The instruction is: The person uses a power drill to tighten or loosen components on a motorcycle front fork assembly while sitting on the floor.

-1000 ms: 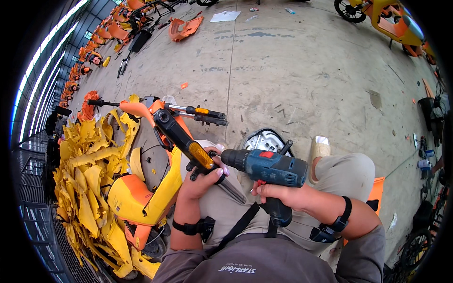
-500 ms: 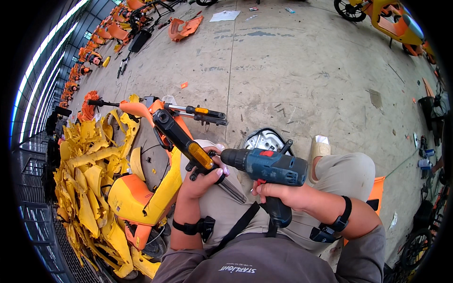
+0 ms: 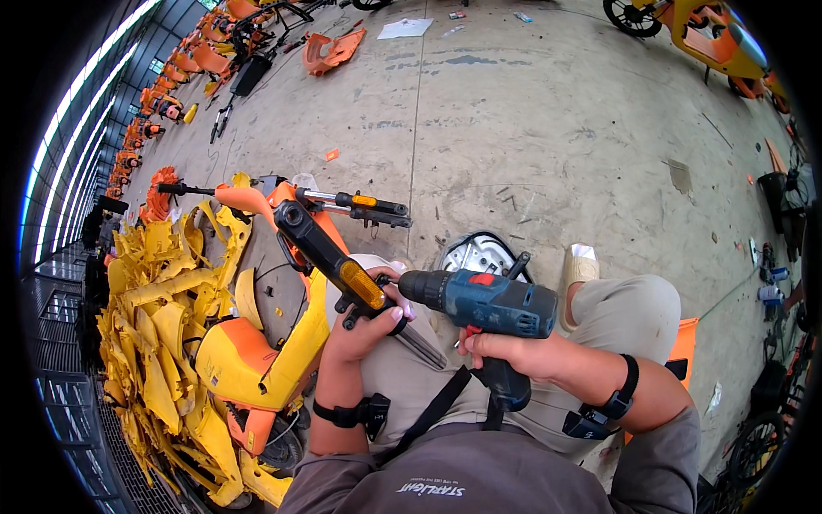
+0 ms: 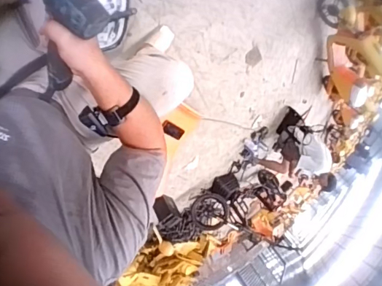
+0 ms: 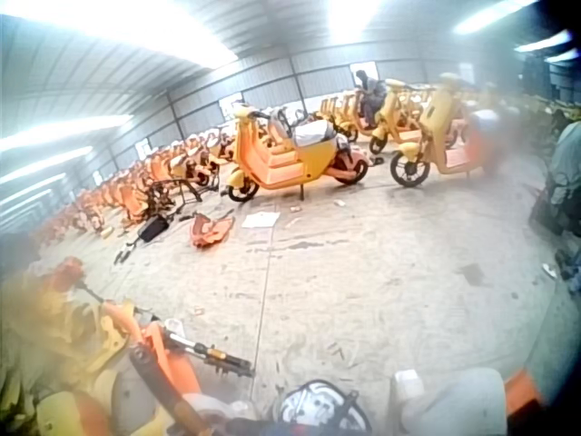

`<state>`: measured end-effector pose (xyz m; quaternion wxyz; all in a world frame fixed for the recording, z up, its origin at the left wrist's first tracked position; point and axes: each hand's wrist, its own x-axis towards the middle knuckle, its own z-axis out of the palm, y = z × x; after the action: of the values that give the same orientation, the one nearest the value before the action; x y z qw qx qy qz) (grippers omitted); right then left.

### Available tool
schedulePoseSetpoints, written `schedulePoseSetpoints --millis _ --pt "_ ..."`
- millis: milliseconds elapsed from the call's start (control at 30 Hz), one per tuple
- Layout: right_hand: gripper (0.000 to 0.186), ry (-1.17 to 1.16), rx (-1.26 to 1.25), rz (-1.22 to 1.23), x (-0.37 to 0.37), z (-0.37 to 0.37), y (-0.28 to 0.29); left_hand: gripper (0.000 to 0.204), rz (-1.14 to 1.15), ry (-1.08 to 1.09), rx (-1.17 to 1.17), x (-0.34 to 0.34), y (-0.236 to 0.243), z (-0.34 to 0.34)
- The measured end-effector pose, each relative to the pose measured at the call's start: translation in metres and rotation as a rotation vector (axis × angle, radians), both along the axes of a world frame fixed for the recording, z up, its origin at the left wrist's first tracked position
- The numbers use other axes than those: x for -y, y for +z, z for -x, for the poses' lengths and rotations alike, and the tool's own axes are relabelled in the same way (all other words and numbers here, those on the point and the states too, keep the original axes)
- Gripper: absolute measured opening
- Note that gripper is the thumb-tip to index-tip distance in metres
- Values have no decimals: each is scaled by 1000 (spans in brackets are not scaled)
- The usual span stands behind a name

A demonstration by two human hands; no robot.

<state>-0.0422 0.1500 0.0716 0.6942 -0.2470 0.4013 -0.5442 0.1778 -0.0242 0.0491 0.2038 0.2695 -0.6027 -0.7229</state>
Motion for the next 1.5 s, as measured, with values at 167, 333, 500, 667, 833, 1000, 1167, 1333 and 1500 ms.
schedulePoseSetpoints --millis 167,333,500,667,833,1000,1167,1333,1500 --pt "11 34 -30 12 2 2 3 54 -31 -6 -5 0 1 1" --pt "10 0 -85 77 0 0 1 56 -39 0 12 -2 5 3" --pt "18 12 -25 21 1 1 0 56 -29 14 17 -2 6 2" --pt "12 -9 15 -11 1 -1 -1 56 -38 -2 1 -1 4 3" --pt "11 -13 -18 -32 1 -2 -1 52 -42 7 7 -2 9 5" --pt "10 -10 3 -17 1 -1 2 52 -29 15 20 -3 9 5" --pt "9 8 23 -17 2 -1 1 53 -44 15 17 -3 10 5" --pt "9 9 -36 39 2 -1 2 52 -39 8 10 -3 9 5" --pt "9 21 6 5 3 1 2 51 -31 22 22 -5 13 7"
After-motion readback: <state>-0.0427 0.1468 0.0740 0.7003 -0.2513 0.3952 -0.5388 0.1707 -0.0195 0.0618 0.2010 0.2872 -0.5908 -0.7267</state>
